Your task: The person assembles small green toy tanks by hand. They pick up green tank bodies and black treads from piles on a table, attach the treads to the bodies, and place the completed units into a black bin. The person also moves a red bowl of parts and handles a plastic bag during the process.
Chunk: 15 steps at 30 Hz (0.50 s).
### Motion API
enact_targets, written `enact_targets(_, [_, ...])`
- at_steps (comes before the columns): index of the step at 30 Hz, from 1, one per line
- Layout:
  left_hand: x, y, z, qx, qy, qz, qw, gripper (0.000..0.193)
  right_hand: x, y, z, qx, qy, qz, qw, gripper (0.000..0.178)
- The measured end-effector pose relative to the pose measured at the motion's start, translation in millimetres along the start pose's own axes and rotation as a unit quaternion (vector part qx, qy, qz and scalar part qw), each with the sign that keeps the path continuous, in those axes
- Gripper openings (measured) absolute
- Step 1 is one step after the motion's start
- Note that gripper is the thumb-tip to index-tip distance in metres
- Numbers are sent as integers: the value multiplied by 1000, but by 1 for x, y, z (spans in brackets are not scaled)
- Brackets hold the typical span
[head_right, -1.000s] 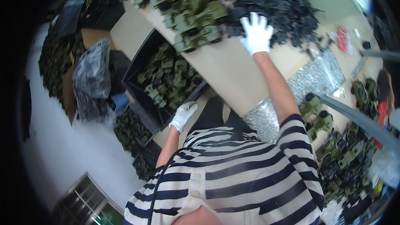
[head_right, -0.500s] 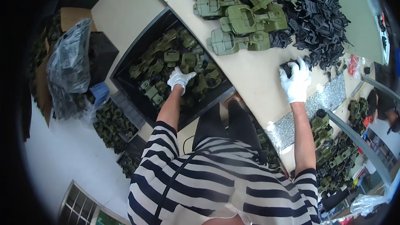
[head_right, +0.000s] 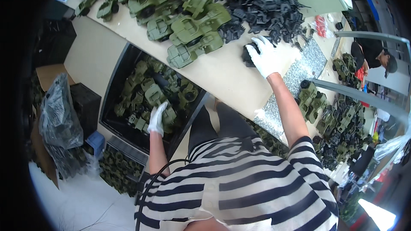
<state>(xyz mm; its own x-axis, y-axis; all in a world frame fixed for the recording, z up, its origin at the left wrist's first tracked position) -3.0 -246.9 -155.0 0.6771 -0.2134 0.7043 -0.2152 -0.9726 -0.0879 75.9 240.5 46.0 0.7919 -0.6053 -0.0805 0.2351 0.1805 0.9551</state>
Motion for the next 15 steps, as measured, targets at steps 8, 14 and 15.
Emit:
enact_targets(8, [136,-225,-81,350,54,123,927,71,114,59,78,-225,84,227,944,91])
enact_targets(14, [169,-307,-30,68,262,265,926,83,120,22,-3,-433,-38,326,839,98])
enact_targets(15, [188,-308,-65,-74,145,274,948,51,113,22,-16,-408,-30,341,846,97])
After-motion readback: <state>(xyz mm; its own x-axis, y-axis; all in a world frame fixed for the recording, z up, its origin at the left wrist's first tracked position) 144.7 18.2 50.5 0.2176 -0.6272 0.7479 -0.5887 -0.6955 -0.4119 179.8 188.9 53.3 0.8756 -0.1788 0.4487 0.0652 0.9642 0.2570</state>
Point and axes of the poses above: each hand's wrist, its own x-axis away from the middle knuckle, its own y-axis out of the back of the hand, z = x × y, the point moved 6 cm from there along -x, towards the middle knuckle, and after that the axes turned 7 degrees about -y, right-handed, at the moved point
